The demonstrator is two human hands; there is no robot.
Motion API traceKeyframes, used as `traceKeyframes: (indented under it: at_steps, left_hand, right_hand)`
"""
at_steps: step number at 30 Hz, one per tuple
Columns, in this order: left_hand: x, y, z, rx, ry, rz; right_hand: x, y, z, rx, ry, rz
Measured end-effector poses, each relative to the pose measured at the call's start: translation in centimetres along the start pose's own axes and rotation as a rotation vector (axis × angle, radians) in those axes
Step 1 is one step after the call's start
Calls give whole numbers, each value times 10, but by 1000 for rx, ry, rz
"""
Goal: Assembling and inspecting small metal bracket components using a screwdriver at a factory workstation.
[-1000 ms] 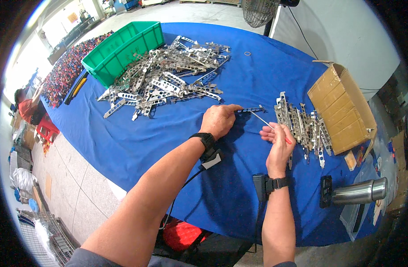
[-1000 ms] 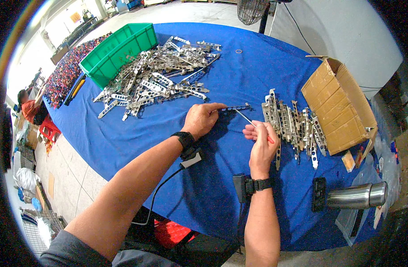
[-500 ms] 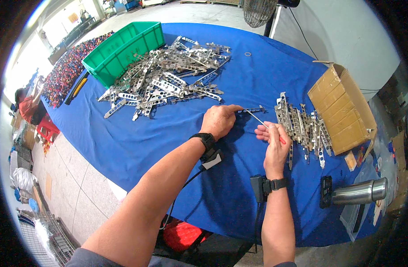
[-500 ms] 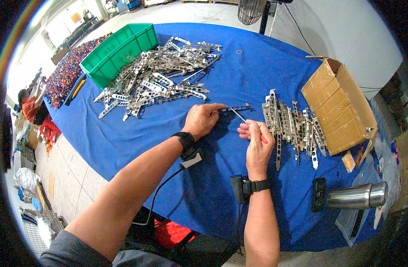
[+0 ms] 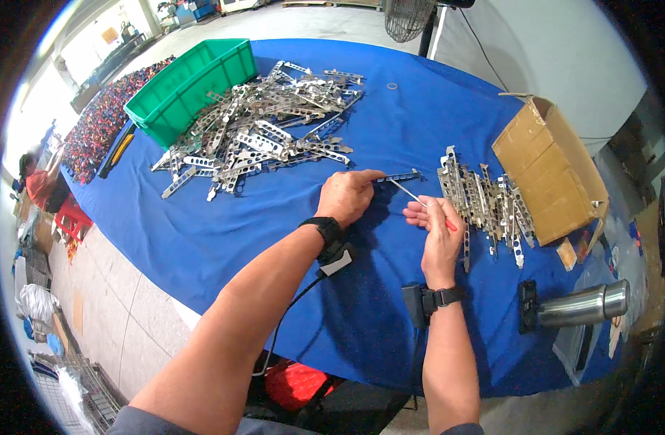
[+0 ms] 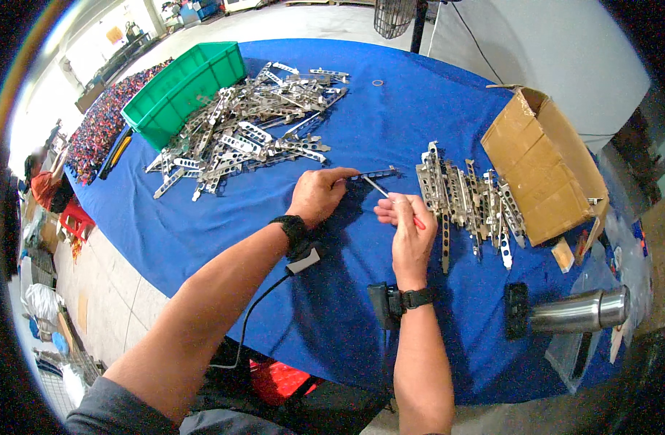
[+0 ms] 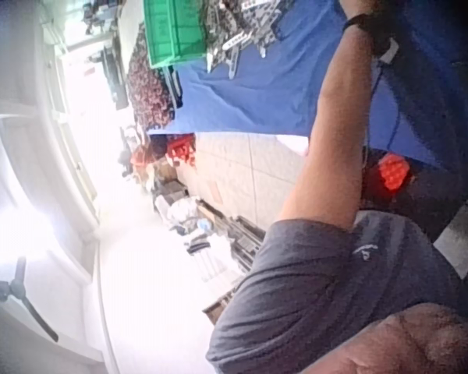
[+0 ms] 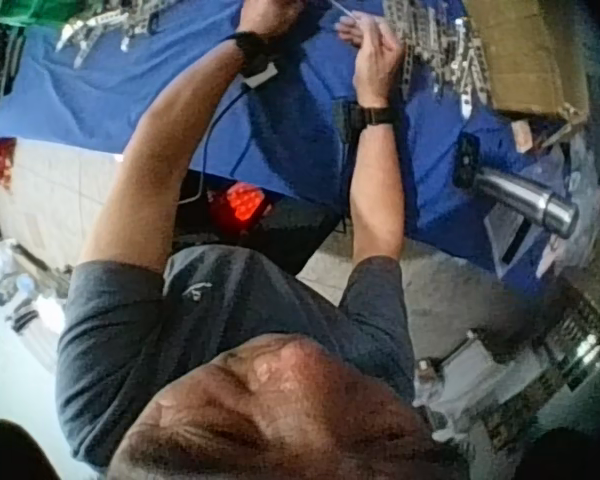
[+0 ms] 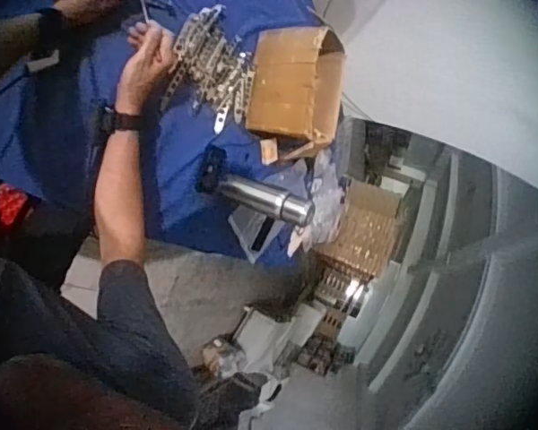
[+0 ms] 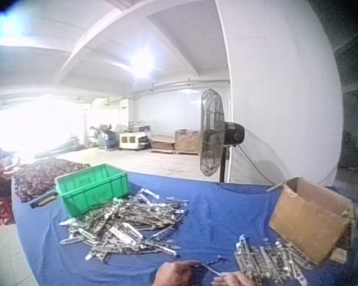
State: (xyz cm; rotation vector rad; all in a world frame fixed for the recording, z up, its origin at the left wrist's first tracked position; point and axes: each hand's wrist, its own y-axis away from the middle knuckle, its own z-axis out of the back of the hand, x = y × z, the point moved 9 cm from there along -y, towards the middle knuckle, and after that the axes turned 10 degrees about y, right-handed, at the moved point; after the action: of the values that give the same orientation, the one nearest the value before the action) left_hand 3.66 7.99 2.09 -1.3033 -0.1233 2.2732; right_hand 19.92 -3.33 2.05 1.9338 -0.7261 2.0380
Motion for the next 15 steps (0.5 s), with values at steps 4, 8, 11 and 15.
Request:
traceKeyframes:
  at_steps: [4,8,11,15]
  left_hand:
    - [1,1,1,14,-2,19]
    - [1,0,0,-7,-5,-6]
    - [4,-1,0,6,-6,-3]
    - [-3,0,3,-7,4,-10]
  right_hand:
    - [-4,-2,5,-9,18,-5]
    - [-1,-2,6,-42,8,10]
    - [1,-2,4,14,67,34]
    - [3,-1,0,-5,-2,28]
